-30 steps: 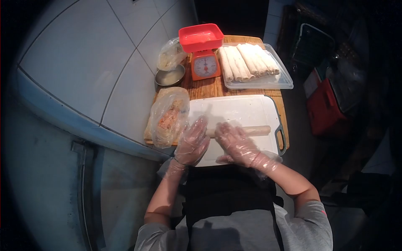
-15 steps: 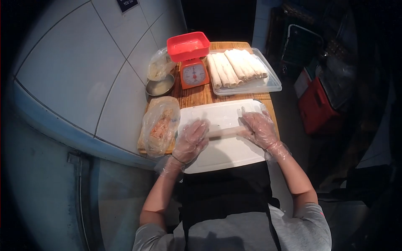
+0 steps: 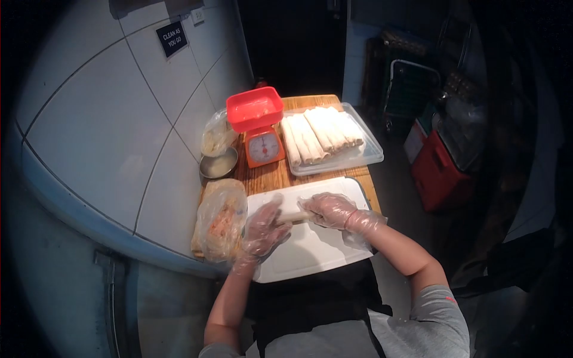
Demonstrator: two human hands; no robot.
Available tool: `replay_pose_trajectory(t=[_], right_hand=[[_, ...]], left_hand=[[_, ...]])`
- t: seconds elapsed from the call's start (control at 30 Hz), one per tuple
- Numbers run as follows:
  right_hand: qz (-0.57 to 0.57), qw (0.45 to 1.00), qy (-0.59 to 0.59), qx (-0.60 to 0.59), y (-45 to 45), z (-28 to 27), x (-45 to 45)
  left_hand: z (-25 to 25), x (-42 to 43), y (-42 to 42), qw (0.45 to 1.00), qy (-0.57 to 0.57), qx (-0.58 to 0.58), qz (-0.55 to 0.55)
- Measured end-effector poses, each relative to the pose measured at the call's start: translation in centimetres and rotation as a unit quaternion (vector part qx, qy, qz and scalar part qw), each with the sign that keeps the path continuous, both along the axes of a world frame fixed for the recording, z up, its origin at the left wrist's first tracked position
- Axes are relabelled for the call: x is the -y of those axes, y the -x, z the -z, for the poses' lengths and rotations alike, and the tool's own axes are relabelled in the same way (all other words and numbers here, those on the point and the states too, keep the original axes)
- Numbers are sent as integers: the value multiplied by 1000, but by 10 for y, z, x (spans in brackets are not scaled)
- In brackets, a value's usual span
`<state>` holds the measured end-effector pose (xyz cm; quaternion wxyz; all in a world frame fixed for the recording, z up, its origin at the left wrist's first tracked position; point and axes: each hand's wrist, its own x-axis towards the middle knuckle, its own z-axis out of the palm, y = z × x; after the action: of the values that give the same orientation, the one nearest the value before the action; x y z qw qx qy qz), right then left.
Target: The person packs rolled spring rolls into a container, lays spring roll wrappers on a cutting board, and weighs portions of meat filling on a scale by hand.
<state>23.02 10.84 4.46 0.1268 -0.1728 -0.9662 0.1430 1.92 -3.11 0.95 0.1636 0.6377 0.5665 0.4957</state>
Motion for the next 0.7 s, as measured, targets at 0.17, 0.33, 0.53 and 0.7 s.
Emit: replay_pose_trajectory(t=[0.17, 0.33, 0.53, 0.7], right_hand=[[46, 867, 492, 67, -35, -4, -57], [104, 660, 737, -104, -52, -58, -56], [231, 750, 595, -171, 1, -117, -120], [280, 892, 344, -91, 69, -80, -210]], left_hand=[[8, 3, 16, 997, -47, 47, -49], [1, 3, 15, 993, -38, 106, -28], [-7, 5, 14, 993, -21, 109, -24], [-11, 6, 15, 993, -27, 110, -26]])
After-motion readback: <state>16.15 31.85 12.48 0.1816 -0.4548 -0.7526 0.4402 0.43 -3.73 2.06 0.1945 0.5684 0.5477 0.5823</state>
